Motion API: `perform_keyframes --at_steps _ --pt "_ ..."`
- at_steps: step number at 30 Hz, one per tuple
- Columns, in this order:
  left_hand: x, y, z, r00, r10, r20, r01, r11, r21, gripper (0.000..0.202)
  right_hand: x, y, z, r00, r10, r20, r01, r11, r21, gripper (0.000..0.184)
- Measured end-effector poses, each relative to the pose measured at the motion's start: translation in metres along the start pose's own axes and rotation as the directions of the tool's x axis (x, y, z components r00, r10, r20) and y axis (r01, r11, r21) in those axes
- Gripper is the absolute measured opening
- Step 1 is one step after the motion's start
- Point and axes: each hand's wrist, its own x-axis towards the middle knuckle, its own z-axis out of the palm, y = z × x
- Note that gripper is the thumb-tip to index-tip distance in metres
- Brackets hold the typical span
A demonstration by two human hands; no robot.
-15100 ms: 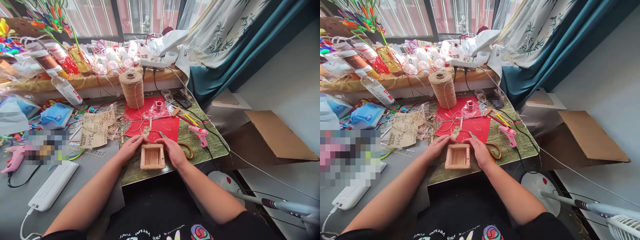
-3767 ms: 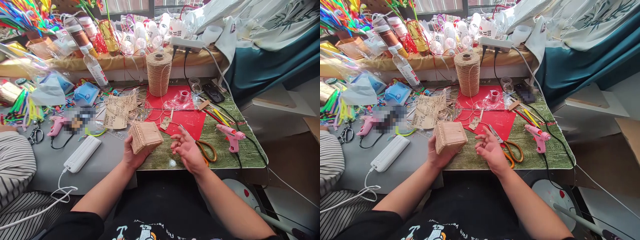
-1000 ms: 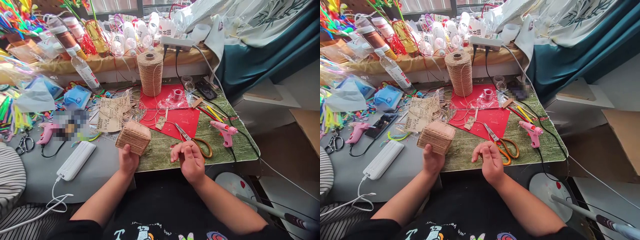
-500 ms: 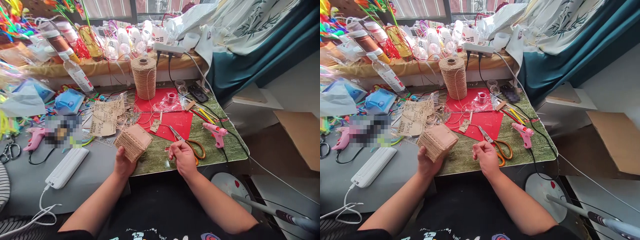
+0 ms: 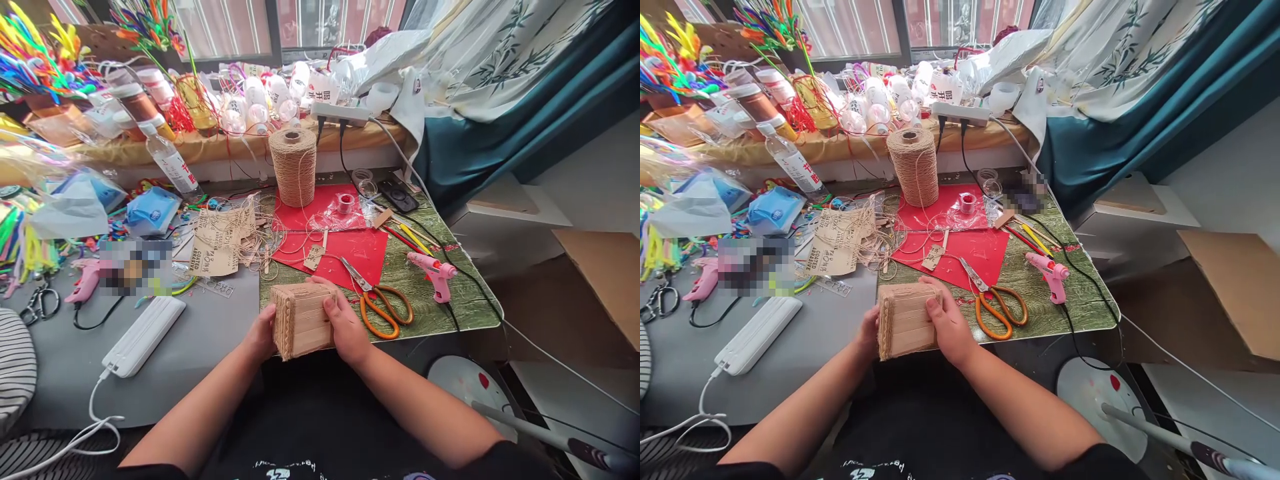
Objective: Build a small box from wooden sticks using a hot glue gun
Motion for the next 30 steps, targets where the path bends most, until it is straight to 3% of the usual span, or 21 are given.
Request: perform_keyframes --at_steps 3,5,7,9,14,24,30 --pt "0.007 -0.003 0.005 0.963 0.221 -0.155 -0.197 0.967 0.16 0.057 0.001 0.002 -0.001 0.994 -0.066 -0.086 0.064 0.998 -0.028 0.049" --pt "0.009 -0.006 0.004 0.936 0.336 -0.107 -0.312 0.93 0.194 0.068 0.002 0.005 -0.002 0.984 -0.131 -0.124 0.117 0.987 -0.114 0.052" --pt "0.01 -0.009 0.0 0.924 0.381 0.013 -0.373 0.897 0.239 0.081 0.001 0.008 -0.002 0.971 -0.203 -0.127 0.171 0.96 -0.224 0.052" --pt "0.008 -0.011 -0.002 0.919 0.385 0.087 -0.391 0.856 0.339 0.085 0.001 0.012 -0.002 0.963 -0.251 -0.102 0.209 0.928 -0.308 0.047" --pt "0.003 -0.013 -0.002 0.917 0.396 0.047 -0.368 0.795 0.482 0.061 -0.001 0.018 -0.001 0.958 -0.279 -0.067 0.239 0.904 -0.354 0.041" --pt "0.004 -0.01 -0.003 0.914 0.402 0.062 -0.39 0.821 0.417 0.059 -0.007 0.024 0.001 0.94 -0.338 -0.053 0.293 0.874 -0.389 0.039" --pt "-0.003 -0.015 0.001 0.888 0.459 0.028 -0.418 0.78 0.466 0.058 -0.011 0.024 0.003 0.947 -0.32 -0.017 0.293 0.885 -0.363 0.048"
